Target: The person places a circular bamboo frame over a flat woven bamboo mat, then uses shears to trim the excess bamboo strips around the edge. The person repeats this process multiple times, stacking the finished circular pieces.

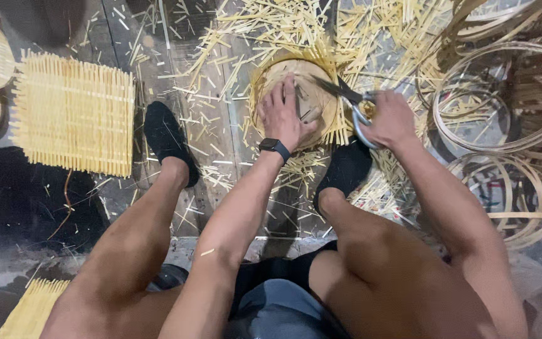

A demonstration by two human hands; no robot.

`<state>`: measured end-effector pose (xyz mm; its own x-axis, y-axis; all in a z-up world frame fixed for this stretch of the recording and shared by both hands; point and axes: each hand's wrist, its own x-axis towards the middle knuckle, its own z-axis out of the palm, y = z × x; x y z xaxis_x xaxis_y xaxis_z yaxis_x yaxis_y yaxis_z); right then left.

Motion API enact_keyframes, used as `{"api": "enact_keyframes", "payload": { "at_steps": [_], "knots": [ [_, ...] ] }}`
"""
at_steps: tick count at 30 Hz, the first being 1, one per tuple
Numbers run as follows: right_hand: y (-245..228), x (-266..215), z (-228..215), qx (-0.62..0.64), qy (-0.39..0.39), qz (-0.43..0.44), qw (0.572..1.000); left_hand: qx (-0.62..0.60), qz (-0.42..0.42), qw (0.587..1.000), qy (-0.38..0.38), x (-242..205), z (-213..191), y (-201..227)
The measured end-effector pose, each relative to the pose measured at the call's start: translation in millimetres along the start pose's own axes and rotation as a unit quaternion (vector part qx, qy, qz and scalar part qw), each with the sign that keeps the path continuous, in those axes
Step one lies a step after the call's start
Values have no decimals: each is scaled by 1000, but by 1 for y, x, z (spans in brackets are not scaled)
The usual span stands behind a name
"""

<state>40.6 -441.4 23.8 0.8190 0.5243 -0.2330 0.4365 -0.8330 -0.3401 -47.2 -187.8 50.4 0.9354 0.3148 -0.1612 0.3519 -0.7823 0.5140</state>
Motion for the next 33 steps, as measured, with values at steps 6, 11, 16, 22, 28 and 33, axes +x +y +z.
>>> {"api": "enact_keyframes", "payload": {
  "at_steps": [6,11,16,22,28,33],
  "knots": [
    [-1,11,-15,-37,-95,68,993,12,-13,999,-39,2,-8,3],
    [0,35,3,-144,-68,47,986,36,62,995,-71,8,-14,5],
    [36,30,25,-140,-51,-1,989,31,108,989,-93,9,-27,-3],
    [-1,50,25,-224,-12,-12,974,14,153,984,-91,14,-31,-8],
    [31,49,15,-193,-76,-17,978,46,213,963,-159,21,-38,-23],
    [-1,74,18,-234,-169,8,957,66,254,940,-217,30,-41,-23]
  ]
}}
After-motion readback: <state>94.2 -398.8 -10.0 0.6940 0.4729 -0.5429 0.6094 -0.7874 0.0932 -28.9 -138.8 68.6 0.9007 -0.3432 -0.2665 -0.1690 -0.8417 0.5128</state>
